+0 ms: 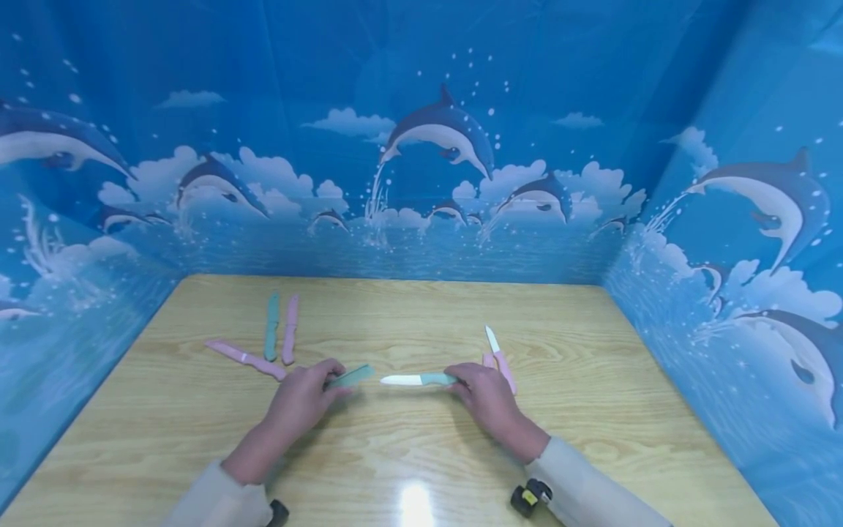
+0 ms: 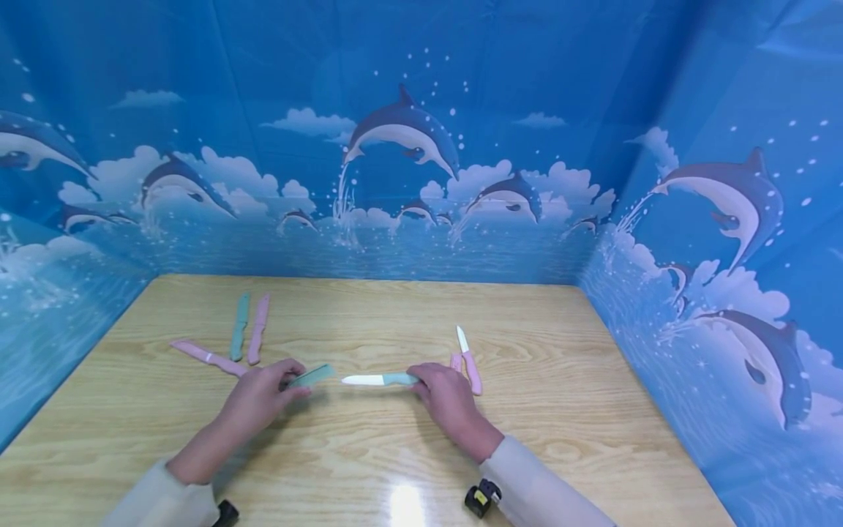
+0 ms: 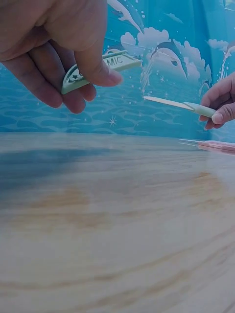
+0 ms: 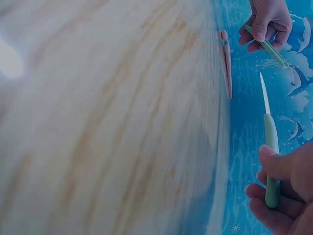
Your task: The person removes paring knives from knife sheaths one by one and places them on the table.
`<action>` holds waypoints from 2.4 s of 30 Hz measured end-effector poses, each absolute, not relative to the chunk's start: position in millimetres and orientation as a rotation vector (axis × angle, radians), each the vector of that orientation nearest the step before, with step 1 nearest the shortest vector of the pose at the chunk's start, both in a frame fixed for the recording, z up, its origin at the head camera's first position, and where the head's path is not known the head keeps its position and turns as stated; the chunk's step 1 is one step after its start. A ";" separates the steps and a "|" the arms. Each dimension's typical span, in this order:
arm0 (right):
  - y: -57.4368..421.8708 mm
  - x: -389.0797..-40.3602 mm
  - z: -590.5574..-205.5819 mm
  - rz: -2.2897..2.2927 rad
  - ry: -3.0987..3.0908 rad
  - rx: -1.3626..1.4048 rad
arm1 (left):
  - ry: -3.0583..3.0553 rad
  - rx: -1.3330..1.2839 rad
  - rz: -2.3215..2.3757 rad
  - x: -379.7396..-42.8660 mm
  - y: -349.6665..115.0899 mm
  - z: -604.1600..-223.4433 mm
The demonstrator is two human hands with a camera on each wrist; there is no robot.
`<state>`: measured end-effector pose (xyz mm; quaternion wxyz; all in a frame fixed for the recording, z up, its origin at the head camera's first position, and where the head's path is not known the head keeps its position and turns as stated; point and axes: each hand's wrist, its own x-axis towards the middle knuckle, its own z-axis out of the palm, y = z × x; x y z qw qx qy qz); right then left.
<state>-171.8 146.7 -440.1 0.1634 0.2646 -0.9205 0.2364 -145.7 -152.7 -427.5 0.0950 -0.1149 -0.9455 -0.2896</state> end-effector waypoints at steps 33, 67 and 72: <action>141.8 -170.9 -443.6 0.710 -2.621 0.688 | -2.610 -0.204 -1.936 -146.8 -163.5 -422.9; 137.7 -169.9 -437.3 1.059 -2.682 0.613 | -2.619 -0.291 -1.993 -147.2 -164.5 -429.8; 137.8 -171.2 -436.0 1.198 -2.699 0.549 | -2.623 -0.317 -1.988 -147.3 -164.6 -430.5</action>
